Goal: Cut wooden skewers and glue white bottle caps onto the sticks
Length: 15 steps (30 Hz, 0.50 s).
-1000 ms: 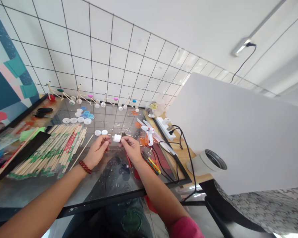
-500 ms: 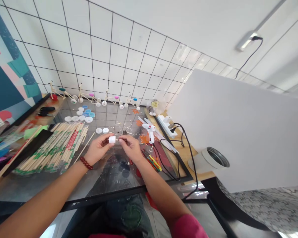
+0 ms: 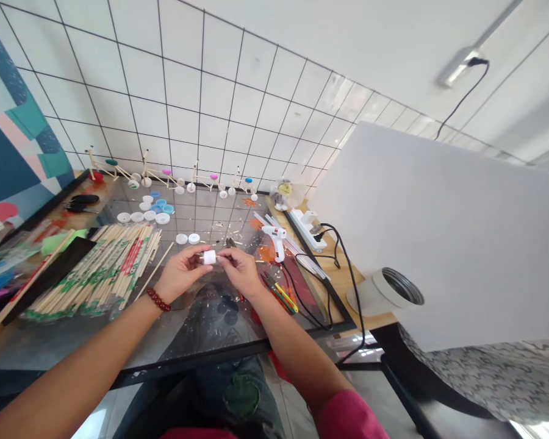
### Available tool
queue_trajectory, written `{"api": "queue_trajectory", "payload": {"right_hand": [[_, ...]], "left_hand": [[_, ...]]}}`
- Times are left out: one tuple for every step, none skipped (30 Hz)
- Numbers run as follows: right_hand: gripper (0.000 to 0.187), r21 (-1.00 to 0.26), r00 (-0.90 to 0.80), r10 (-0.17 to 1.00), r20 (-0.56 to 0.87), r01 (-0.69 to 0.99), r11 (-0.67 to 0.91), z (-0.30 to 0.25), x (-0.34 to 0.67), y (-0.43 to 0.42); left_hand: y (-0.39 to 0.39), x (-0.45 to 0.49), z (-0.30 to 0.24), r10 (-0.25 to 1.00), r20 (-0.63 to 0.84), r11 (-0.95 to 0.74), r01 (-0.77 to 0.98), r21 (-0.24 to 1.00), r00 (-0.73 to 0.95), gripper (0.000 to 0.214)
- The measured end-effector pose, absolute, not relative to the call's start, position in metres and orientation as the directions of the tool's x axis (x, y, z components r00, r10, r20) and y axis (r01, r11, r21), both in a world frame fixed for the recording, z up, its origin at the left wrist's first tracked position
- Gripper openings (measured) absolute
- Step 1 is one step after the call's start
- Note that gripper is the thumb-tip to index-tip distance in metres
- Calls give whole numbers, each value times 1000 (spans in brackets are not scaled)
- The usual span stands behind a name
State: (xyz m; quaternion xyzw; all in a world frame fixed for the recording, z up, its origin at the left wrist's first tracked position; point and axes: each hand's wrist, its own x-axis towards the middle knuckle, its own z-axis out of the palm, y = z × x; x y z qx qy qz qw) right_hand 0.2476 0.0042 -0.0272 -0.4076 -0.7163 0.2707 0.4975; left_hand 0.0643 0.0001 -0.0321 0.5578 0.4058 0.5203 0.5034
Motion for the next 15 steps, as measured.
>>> {"api": "queue_trajectory", "payload": {"right_hand": [[16, -799, -171, 860, 481, 318, 510, -28, 248, 5], [16, -808, -165, 866, 471, 312, 499, -29, 248, 5], [17, -821, -155, 873, 462, 298, 487, -31, 248, 6], [18, -833, -142, 879, 455, 281, 477, -33, 248, 7], [20, -843, -127, 883, 451, 264, 469, -34, 248, 7], [22, -848, -115, 885, 451, 254, 465, -35, 248, 8], [23, -848, -106, 885, 453, 254, 465, -35, 248, 8], [24, -844, -103, 883, 457, 263, 468, -35, 248, 8], [23, -837, -107, 881, 461, 277, 472, -35, 248, 8], [21, -828, -114, 877, 466, 294, 478, -34, 248, 8], [18, -817, -124, 874, 471, 311, 485, -32, 248, 7], [16, -808, -133, 870, 475, 326, 491, -31, 248, 6], [16, -801, -140, 868, 476, 338, 494, -29, 248, 5], [16, -799, -143, 869, 474, 346, 493, -28, 248, 5], [16, -802, -143, 873, 466, 347, 486, -27, 248, 4]], "left_hand": [[0, 64, -31, 978, 172, -166, -59, 984, 118, 59], [0, 64, -30, 980, 170, -166, -48, 985, 106, 58], [-1, 64, -29, 981, 168, -165, -41, 985, 96, 57], [-1, 64, -28, 982, 165, -162, -40, 986, 88, 56], [-1, 64, -27, 983, 163, -160, -42, 986, 81, 56], [-1, 64, -26, 984, 162, -159, -46, 986, 78, 56], [-1, 64, -26, 984, 162, -158, -50, 986, 76, 57], [-1, 64, -26, 984, 162, -158, -53, 986, 76, 57], [-1, 64, -26, 984, 163, -159, -53, 986, 77, 57], [-1, 64, -27, 983, 164, -160, -51, 986, 81, 56], [-1, 64, -28, 983, 165, -162, -46, 986, 84, 55], [-1, 64, -29, 982, 167, -164, -40, 986, 88, 54], [-1, 64, -30, 981, 170, -167, -33, 985, 89, 53], [-1, 64, -31, 981, 174, -172, -27, 985, 89, 52], [-1, 65, -32, 980, 178, -177, -25, 984, 86, 51]]}}
